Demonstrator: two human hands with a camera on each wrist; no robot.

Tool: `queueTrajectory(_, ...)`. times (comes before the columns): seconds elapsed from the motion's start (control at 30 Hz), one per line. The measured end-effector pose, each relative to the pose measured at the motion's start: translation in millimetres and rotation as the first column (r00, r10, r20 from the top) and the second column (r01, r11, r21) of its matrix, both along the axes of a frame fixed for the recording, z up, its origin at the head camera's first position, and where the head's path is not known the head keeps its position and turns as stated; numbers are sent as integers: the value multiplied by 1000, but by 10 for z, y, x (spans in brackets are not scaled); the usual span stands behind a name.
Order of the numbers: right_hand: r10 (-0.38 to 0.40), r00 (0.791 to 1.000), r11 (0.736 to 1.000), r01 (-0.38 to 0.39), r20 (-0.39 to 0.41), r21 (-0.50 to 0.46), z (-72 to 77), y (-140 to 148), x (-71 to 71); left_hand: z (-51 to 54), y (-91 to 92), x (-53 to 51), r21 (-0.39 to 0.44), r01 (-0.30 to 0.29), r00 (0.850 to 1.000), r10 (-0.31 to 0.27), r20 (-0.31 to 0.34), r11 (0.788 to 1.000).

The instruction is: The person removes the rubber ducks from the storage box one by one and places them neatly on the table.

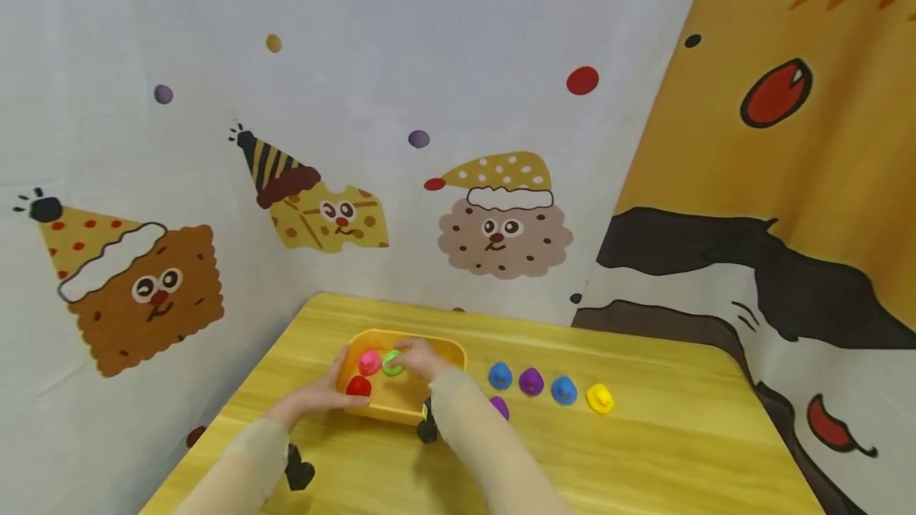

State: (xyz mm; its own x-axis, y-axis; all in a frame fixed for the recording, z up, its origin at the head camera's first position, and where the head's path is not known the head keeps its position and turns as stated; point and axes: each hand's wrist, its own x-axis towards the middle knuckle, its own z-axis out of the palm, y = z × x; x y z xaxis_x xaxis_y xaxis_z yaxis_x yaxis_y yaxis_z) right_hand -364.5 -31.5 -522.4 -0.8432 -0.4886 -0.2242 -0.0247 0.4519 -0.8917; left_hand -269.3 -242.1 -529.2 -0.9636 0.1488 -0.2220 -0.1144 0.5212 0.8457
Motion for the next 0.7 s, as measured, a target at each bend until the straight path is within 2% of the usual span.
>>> queueTrajectory(0.17,-23,1000,1000,22,-17,-16,-96,-6,-20,-14,11,0,-7,0,1000,0,-9,1000)
queueTrajectory(0.37,-64,997,997,63,-37,-35,-135,-38,-25,-13,39,-9,-6,-4,1000,4,-16,1000)
queueTrajectory(0.5,-66,991,997,62,-120,-34,-205,-63,-55,-25,37,-1,-5,4,1000,-4,-19,1000)
queueTrajectory(0.7,-80,988,997,78,-135,-19,-280,-115,-112,-2,29,8,10,26,999,-26,-25,1000)
